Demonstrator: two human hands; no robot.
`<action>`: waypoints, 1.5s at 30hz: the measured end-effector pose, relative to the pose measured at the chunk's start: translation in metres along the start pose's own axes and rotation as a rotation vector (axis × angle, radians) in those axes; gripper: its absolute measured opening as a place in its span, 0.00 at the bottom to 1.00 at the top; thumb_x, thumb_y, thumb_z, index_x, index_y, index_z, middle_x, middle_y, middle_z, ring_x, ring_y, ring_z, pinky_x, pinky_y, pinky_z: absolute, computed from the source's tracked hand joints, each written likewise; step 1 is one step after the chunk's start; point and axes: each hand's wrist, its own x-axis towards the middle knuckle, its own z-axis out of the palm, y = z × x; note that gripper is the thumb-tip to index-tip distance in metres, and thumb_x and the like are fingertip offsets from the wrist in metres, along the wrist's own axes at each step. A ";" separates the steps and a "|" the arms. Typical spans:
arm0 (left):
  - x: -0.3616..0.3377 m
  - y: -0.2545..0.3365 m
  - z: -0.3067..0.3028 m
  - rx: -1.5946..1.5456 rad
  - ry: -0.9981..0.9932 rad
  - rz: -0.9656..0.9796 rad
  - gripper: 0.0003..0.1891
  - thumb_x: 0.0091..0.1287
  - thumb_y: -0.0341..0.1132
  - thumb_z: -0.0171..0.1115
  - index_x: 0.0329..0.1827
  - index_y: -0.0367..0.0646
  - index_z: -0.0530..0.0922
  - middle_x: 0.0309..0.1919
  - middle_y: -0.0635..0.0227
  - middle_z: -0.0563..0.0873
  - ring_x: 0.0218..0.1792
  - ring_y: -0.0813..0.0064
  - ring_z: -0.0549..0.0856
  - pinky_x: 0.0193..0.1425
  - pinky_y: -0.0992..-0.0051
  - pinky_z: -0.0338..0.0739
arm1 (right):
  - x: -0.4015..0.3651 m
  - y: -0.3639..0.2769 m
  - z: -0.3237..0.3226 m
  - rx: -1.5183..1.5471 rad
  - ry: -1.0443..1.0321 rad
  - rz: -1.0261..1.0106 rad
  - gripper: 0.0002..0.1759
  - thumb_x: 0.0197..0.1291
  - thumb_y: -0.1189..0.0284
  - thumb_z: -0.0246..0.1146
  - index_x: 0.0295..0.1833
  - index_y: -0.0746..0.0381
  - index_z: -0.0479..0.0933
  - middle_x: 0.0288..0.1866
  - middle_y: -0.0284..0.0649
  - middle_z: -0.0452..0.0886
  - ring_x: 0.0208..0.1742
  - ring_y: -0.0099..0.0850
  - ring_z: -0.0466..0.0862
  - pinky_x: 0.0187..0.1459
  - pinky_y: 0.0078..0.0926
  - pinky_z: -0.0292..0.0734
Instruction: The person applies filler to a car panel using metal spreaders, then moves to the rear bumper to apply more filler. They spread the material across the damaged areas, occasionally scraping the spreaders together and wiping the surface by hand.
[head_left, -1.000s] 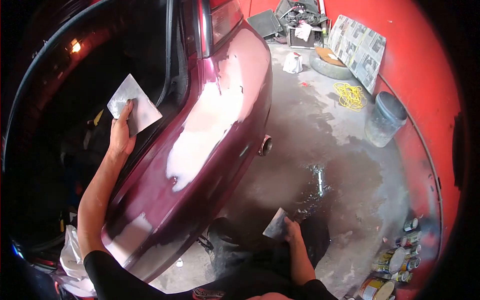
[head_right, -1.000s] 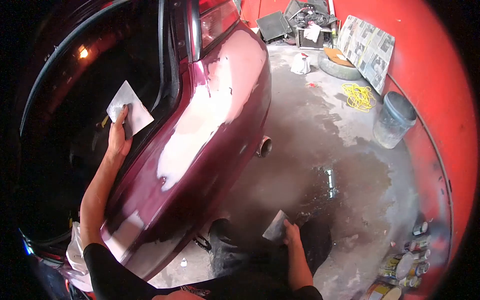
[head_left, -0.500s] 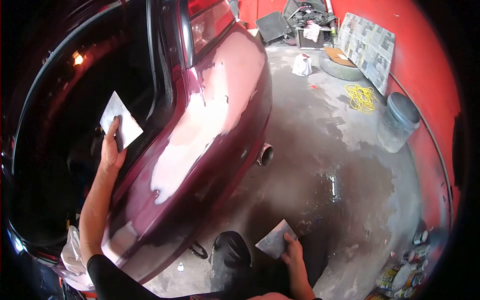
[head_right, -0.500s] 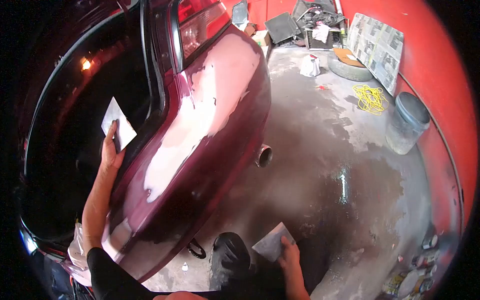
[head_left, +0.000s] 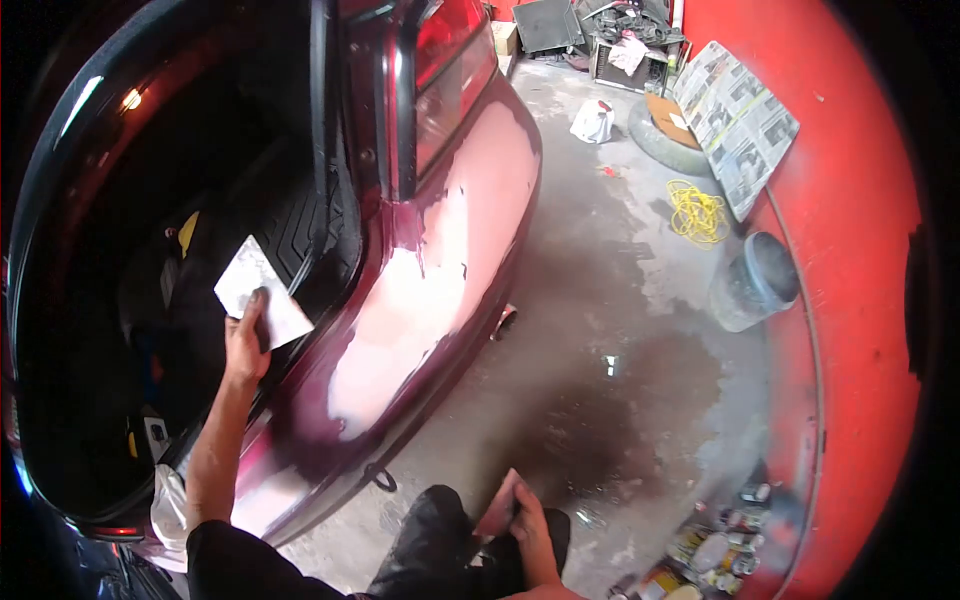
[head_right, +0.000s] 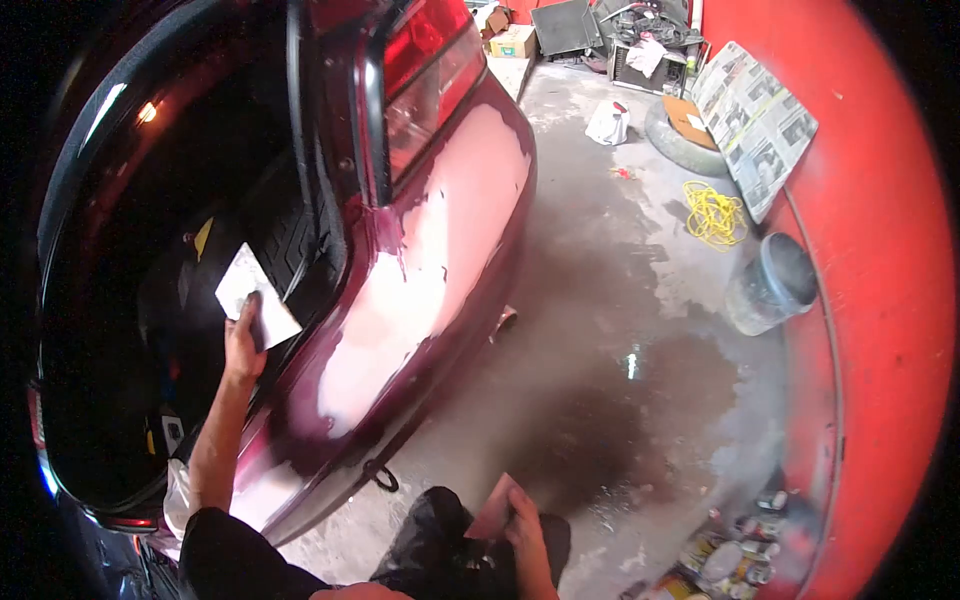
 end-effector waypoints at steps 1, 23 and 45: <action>-0.002 0.006 0.006 0.029 -0.020 -0.029 0.17 0.74 0.32 0.63 0.63 0.37 0.77 0.53 0.66 0.86 0.52 0.72 0.87 0.59 0.68 0.81 | 0.002 0.009 -0.015 0.014 -0.012 0.068 0.29 0.63 0.58 0.72 0.66 0.58 0.77 0.59 0.37 0.83 0.61 0.35 0.81 0.66 0.39 0.76; -0.373 0.229 0.136 0.590 -0.867 0.193 0.17 0.67 0.23 0.60 0.59 0.37 0.80 0.49 0.52 0.84 0.50 0.48 0.84 0.55 0.59 0.80 | -0.331 -0.187 0.348 -1.243 0.359 -0.715 0.26 0.79 0.57 0.50 0.52 0.71 0.79 0.43 0.49 0.85 0.45 0.37 0.82 0.51 0.37 0.75; -0.530 0.284 0.180 0.596 -0.057 -0.028 0.08 0.74 0.28 0.59 0.49 0.32 0.82 0.35 0.52 0.87 0.34 0.74 0.84 0.41 0.69 0.79 | -0.464 -0.239 0.312 -1.663 -0.678 -0.401 0.17 0.73 0.67 0.58 0.54 0.70 0.78 0.38 0.58 0.83 0.37 0.44 0.84 0.44 0.39 0.78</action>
